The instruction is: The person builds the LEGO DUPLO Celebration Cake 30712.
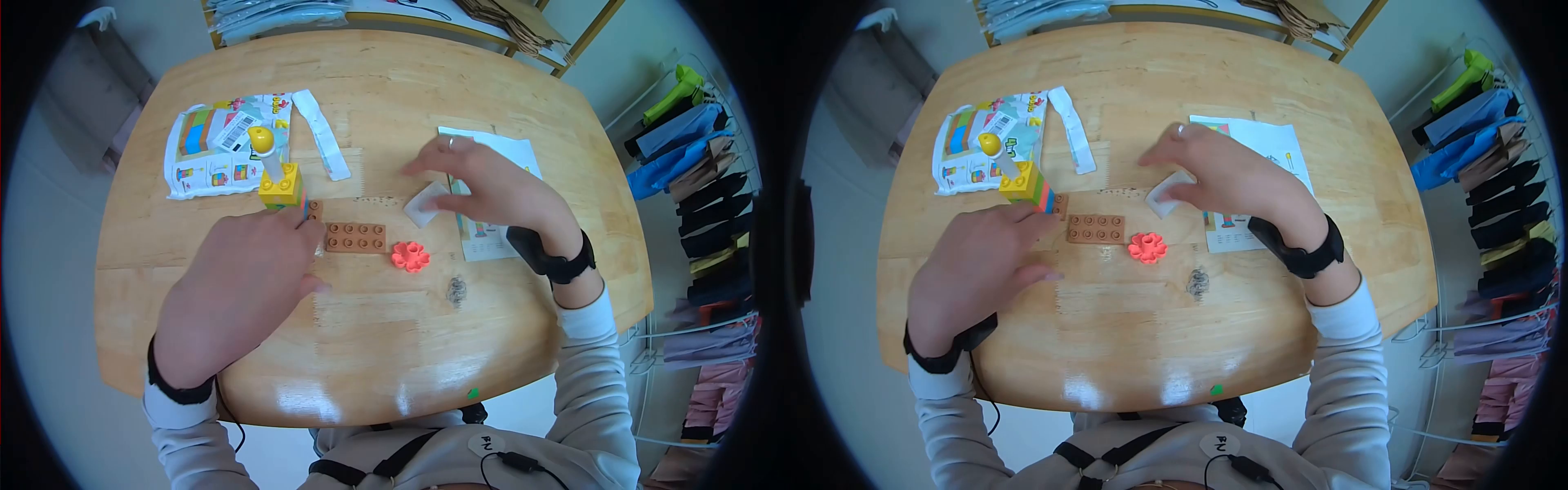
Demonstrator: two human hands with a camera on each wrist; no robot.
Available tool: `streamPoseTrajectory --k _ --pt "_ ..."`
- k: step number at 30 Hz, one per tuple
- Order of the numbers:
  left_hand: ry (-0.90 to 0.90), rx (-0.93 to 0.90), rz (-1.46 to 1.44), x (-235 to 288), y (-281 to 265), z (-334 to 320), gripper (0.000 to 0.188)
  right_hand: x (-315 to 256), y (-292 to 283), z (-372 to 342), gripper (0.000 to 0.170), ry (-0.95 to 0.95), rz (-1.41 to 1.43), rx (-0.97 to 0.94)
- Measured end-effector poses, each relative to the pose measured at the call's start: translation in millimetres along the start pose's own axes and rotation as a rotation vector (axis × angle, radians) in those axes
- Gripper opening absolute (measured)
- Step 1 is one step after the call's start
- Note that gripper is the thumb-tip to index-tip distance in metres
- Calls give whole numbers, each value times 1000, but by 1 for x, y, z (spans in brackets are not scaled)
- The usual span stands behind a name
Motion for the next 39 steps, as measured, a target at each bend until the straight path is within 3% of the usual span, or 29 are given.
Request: streamPoseTrajectory --k 1,6,8,12,15,19,24,28,30,33,34,36,39 --pt "1 2 -2 -2 5 4 44 -3 4 -6 34 -76 -46 -18" --pt "-60 -168 35 -19 28 10 49 -2 19 -13 35 -22 -40 -27" --pt "-46 -175 34 -20 28 10 49 -9 14 -11 37 60 12 7" --pt "69 -142 -14 -18 31 8 50 -55 13 4 30 44 21 31" --pt "50 -227 -31 -18 38 10 55 -75 30 20 28 -10 -89 -21" --pt "47 -210 -106 -26 40 12 58 -79 29 31 30 -13 -87 -1" --pt "90 -223 -120 -22 40 13 52 -64 50 38 35 42 -57 -268" --pt "96 -137 -46 -24 35 15 53 -61 63 28 43 67 -124 -254" --pt "1 -145 -130 -26 32 17 57 -64 49 18 56 39 -132 -1" --pt "99 -81 -145 -24 36 19 63 -58 22 0 70 29 77 99" --pt "101 -78 -150 -20 34 20 63 -57 5 -8 69 25 70 200" --pt "-7 -125 -145 -22 32 19 64 -56 -3 -23 60 80 -37 117" --pt "74 -92 -187 -19 34 21 67 -65 21 -43 46 41 -146 -24"
Point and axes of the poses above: each hand's wrist, its own z-axis towards the middle knuckle, its own y-axis out of the palm, x = y × z, the point moved 10 cm from there along z, towards the middle knuckle, and after that the axes turned 13 degrees about -z, right-handed, at the moved point
